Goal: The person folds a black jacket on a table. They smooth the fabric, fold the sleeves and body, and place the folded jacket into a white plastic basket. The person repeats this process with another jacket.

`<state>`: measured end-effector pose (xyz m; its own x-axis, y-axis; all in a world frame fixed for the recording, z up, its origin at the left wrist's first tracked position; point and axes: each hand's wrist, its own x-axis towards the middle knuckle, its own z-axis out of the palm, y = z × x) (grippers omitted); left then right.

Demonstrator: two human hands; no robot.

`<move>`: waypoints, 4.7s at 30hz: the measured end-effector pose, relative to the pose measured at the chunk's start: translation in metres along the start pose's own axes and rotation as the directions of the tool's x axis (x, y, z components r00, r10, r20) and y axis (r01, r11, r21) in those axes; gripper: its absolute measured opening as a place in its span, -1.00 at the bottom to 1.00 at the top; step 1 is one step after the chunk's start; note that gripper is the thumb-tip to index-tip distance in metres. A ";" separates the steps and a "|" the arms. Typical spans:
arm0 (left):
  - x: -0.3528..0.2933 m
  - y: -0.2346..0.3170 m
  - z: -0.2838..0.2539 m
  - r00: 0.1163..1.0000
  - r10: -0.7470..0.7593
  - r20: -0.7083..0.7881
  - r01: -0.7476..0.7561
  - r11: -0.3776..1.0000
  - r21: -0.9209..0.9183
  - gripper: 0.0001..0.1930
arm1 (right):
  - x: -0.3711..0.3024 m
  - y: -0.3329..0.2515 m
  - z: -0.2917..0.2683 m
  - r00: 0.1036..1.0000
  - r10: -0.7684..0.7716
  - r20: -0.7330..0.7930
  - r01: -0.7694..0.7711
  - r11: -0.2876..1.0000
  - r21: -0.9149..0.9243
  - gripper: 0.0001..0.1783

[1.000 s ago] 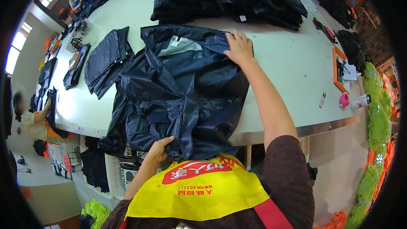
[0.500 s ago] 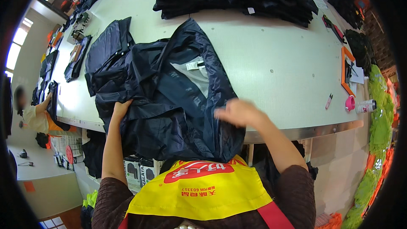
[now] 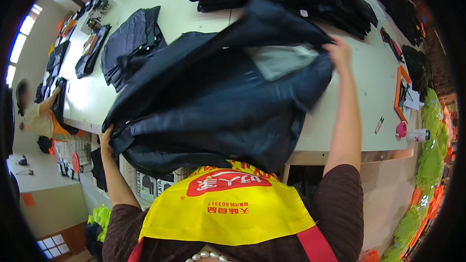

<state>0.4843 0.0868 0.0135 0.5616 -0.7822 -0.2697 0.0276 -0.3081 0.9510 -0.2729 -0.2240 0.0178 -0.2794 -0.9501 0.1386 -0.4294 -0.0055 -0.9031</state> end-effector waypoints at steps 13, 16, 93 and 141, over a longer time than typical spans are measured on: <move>0.028 -0.013 0.110 0.930 -0.223 0.291 0.157 0.960 0.233 -0.41 | -0.092 -0.026 0.035 0.951 -0.194 0.242 0.279 0.876 -0.393 -0.53; 0.034 -0.010 0.110 0.918 -0.250 0.307 0.209 0.965 0.160 -0.43 | -0.142 -0.049 0.096 0.753 -0.302 0.584 0.582 0.720 -0.378 -0.48; -0.021 -0.031 0.433 0.683 0.395 0.614 -0.688 0.630 0.361 -0.80 | -0.030 -0.022 0.084 0.639 0.109 0.761 0.455 0.745 -0.489 -0.69; -0.022 0.040 0.265 0.654 0.753 0.074 -0.666 0.527 0.528 -0.77 | -0.180 -0.066 0.222 0.419 -0.524 0.742 0.766 0.643 0.021 -0.51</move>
<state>0.2538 -0.0520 0.0177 0.3273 -0.7834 0.5283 -0.7963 0.0723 0.6005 -0.0038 -0.1213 -0.0375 0.7448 -0.6266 0.2294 -0.4720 -0.7377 -0.4827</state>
